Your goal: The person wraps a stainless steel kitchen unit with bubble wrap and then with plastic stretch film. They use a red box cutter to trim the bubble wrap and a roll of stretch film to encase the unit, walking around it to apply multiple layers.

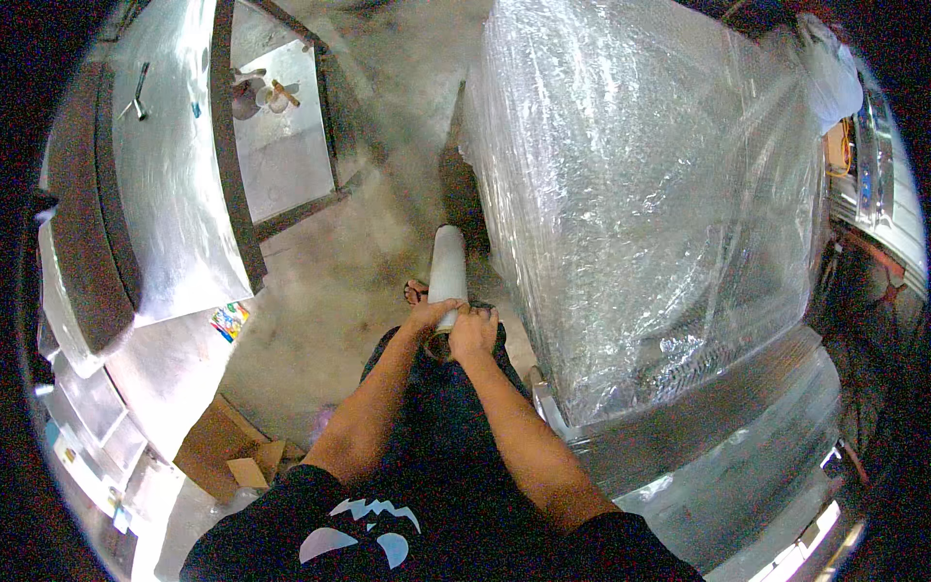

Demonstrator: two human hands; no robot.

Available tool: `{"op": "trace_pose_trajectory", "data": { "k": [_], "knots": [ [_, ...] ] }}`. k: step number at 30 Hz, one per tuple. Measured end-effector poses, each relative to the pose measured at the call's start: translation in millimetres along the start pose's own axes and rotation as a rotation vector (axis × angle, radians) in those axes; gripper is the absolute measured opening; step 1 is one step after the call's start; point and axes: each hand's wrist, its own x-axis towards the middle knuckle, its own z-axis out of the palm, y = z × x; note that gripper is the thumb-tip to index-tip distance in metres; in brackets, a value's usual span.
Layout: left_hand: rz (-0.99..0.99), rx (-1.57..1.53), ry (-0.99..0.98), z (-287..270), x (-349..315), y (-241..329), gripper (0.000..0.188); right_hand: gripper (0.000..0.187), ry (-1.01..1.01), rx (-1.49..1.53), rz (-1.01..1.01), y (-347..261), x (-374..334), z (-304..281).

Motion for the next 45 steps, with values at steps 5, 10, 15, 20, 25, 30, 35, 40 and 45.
{"op": "trace_pose_trajectory", "data": {
  "k": [5,10,15,20,25,30,35,40,45],
  "knots": [
    [-0.003,0.135,0.085,2.1,-20.2,46.7,0.086,0.049,0.005,0.065,0.075,1.8,16.1,-11.8],
    [-0.075,0.26,0.099,-5.0,3.6,54.0,0.098,0.036,0.099,0.044,0.043,-10.3,23.5,-13.2],
    [-0.152,0.256,-0.011,-17.3,47.1,23.6,0.097,0.031,-0.008,0.016,-0.011,-15.0,31.6,-10.4],
    [-0.274,0.531,-0.005,-21.8,66.0,14.4,0.107,0.031,-0.163,-0.118,-0.041,-17.7,40.9,-4.5],
    [-0.267,0.645,0.02,-12.9,58.8,42.7,0.115,0.029,-0.082,0.004,0.068,-26.7,48.3,-11.2],
    [-0.21,0.575,0.027,-7.2,66.1,87.5,0.109,0.03,-0.046,0.189,0.192,-11.8,72.7,-53.3],
    [-0.356,-0.401,-0.225,1.2,58.9,112.4,0.081,0.039,0.059,0.428,0.423,16.3,103.8,-85.6],
    [-0.36,-1.085,-0.456,22.4,55.4,126.1,0.061,0.041,0.014,0.442,0.62,5.7,109.6,-95.0],
    [-0.26,-0.521,-0.288,0.7,99.7,156.9,0.067,0.048,0.253,0.376,0.364,-30.4,149.5,-136.5]
  ]
}}
